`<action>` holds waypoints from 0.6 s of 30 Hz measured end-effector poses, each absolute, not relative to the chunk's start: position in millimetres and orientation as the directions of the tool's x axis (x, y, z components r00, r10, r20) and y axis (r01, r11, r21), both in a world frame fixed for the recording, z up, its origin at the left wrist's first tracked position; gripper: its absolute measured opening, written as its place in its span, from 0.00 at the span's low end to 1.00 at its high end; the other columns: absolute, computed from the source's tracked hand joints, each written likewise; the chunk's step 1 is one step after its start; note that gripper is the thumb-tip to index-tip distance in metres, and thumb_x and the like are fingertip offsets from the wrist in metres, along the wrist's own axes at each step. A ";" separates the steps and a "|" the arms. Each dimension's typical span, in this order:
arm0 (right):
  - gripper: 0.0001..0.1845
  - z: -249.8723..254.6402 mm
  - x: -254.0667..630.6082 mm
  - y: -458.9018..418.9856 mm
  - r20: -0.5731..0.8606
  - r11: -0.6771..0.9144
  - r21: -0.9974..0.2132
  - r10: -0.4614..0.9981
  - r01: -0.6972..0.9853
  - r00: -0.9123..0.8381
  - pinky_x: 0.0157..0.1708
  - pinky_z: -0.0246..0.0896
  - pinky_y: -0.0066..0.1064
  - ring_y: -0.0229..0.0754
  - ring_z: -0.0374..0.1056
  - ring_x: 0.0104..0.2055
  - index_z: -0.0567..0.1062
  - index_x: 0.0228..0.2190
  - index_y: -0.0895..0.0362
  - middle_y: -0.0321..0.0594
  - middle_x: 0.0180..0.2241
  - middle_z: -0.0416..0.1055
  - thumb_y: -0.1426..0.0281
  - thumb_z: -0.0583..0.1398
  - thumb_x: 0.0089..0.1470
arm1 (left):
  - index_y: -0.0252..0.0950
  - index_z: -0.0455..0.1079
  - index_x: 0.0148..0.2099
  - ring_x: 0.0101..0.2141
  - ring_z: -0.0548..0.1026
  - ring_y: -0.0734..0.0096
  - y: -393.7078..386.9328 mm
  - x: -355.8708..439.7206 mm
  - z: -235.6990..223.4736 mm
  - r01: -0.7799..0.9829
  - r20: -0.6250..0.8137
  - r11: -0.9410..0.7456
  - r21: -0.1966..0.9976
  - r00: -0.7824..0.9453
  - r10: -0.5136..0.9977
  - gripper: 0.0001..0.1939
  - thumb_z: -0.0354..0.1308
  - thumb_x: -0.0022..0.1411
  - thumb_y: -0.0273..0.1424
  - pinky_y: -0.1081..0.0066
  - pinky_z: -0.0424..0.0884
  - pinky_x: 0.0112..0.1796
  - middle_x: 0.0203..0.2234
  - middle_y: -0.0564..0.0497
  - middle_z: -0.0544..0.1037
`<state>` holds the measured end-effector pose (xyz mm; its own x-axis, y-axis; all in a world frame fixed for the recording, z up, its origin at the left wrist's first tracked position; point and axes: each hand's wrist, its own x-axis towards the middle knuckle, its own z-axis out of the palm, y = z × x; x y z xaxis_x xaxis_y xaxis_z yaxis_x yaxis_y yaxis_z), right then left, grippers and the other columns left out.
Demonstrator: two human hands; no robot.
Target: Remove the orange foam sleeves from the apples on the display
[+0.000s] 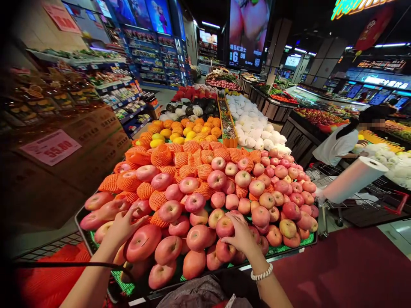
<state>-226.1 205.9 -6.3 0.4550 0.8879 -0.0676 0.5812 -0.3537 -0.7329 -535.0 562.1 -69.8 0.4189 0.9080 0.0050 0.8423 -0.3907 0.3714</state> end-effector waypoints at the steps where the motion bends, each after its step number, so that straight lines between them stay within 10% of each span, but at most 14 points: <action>1: 0.47 -4.9 -226.4 205.6 -0.072 -0.358 -0.739 0.885 0.572 0.460 0.77 0.52 0.55 0.57 0.58 0.75 0.71 0.68 0.49 0.46 0.70 0.67 0.72 0.75 0.48 | 0.30 0.64 0.69 0.55 0.77 0.34 563.3 -534.1 -70.0 0.855 -0.001 -0.377 0.356 0.404 0.915 0.40 0.47 0.66 0.53 0.51 0.76 0.49 0.61 0.26 0.68; 9: 0.45 3.2 -223.1 205.1 -0.061 -0.317 -0.761 0.903 0.566 0.425 0.77 0.49 0.59 0.57 0.57 0.76 0.71 0.68 0.49 0.44 0.71 0.67 0.71 0.73 0.50 | 0.18 0.61 0.67 0.57 0.75 0.33 578.4 -541.4 -61.7 0.822 0.070 -0.427 0.376 0.434 0.898 0.49 0.52 0.58 0.55 0.53 0.76 0.49 0.56 0.21 0.74; 18: 0.45 -7.9 -220.8 205.7 -0.029 -0.317 -0.766 0.886 0.559 0.464 0.77 0.51 0.59 0.59 0.59 0.75 0.73 0.66 0.48 0.43 0.70 0.68 0.72 0.73 0.47 | 0.30 0.80 0.37 0.40 0.82 0.35 574.4 -539.8 -62.8 0.920 -0.257 -0.308 0.243 0.367 0.894 0.25 0.55 0.55 0.47 0.55 0.74 0.38 0.33 0.30 0.82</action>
<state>-220.8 205.7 -7.9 0.4636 0.8856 -0.0286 0.5591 -0.3174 -0.7659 -539.8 574.4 -62.8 0.3674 0.8938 -0.2573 0.9197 -0.3080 0.2434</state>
